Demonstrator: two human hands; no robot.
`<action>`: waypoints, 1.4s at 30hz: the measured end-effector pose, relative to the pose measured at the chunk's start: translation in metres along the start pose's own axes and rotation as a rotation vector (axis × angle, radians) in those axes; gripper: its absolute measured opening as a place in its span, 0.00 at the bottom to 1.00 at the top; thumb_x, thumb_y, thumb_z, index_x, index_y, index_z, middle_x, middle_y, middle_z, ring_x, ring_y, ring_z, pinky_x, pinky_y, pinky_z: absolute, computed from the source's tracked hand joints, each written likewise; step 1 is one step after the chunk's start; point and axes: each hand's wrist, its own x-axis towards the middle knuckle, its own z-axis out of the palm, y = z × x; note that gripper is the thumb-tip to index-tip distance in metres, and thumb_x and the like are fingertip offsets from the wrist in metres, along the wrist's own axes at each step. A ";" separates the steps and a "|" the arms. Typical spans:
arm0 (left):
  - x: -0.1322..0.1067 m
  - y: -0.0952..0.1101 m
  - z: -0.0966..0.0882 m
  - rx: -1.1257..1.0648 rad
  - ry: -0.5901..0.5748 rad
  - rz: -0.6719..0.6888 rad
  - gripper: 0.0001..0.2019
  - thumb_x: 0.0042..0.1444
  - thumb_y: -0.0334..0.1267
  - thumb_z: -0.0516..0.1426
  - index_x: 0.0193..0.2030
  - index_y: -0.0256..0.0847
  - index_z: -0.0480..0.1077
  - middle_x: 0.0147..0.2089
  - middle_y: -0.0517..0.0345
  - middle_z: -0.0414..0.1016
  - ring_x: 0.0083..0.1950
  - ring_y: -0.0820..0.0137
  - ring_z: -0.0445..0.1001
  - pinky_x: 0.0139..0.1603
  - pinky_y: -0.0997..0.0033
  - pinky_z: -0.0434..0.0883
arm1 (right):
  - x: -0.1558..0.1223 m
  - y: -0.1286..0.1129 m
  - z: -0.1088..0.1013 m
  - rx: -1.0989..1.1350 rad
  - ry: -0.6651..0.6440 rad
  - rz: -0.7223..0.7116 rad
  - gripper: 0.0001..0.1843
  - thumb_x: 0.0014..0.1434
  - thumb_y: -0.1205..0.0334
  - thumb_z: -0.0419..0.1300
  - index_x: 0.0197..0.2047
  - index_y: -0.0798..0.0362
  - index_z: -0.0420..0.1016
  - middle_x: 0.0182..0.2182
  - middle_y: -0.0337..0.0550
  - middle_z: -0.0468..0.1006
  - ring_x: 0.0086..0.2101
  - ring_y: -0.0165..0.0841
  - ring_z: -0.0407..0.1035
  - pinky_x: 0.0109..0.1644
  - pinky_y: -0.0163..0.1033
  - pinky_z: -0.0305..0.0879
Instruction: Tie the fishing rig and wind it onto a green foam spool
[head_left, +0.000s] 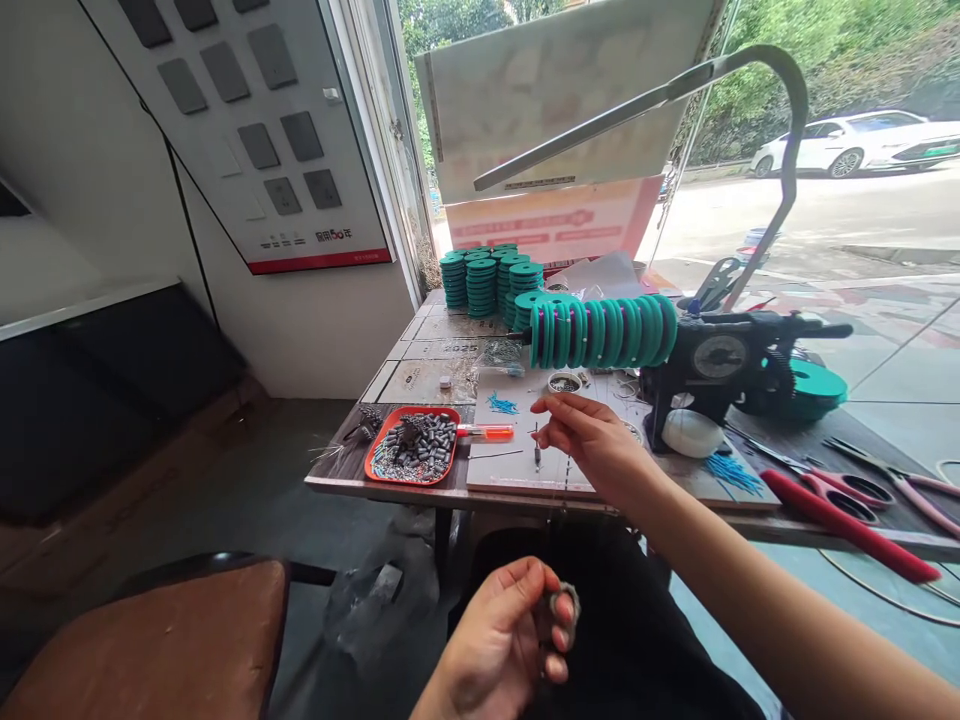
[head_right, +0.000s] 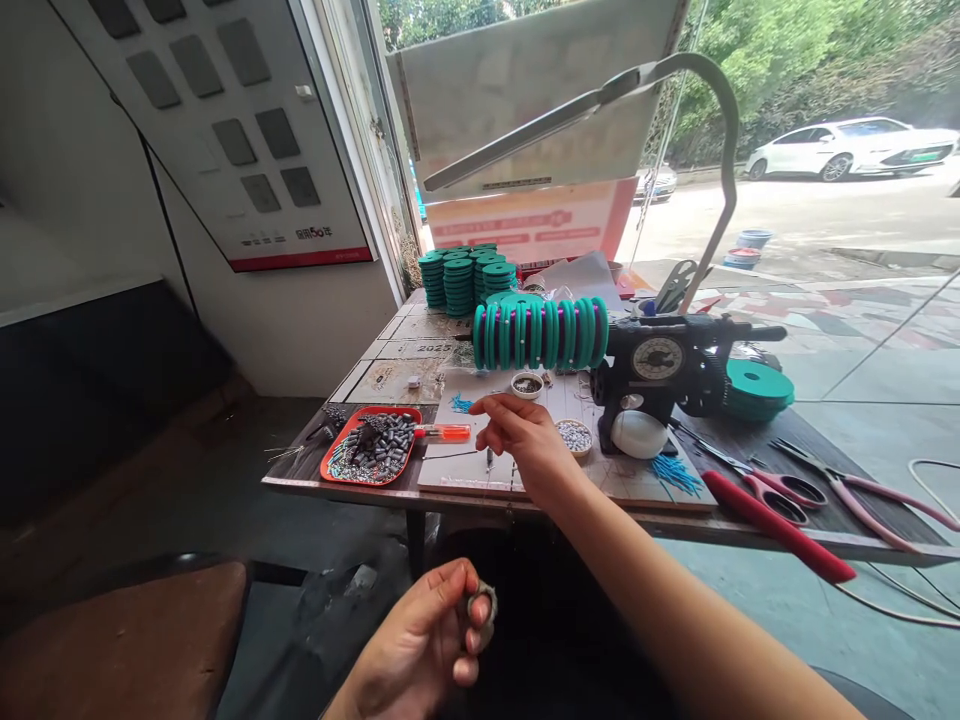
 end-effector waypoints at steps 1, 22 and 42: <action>0.000 0.000 0.000 -0.007 -0.001 -0.002 0.10 0.47 0.40 0.59 0.28 0.39 0.63 0.24 0.65 0.66 0.21 0.84 0.64 0.18 0.87 0.56 | 0.000 0.000 0.000 0.000 0.002 0.001 0.39 0.39 0.37 0.60 0.44 0.62 0.64 0.14 0.34 0.48 0.25 0.15 0.59 0.35 0.22 0.57; 0.000 -0.006 0.002 -0.033 0.112 0.020 0.07 0.47 0.38 0.57 0.27 0.38 0.63 0.23 0.62 0.69 0.20 0.82 0.65 0.17 0.86 0.64 | 0.001 -0.002 -0.001 -0.003 0.025 0.032 0.44 0.36 0.35 0.59 0.46 0.64 0.62 0.15 0.33 0.49 0.24 0.16 0.60 0.37 0.23 0.58; 0.035 0.058 0.037 1.007 0.553 0.789 0.11 0.51 0.42 0.54 0.41 0.46 0.69 0.35 0.61 0.73 0.30 0.79 0.66 0.35 0.80 0.63 | -0.046 0.035 -0.019 -0.111 -0.011 0.137 0.43 0.43 0.35 0.57 0.48 0.65 0.61 0.35 0.44 0.65 0.36 0.16 0.63 0.44 0.20 0.64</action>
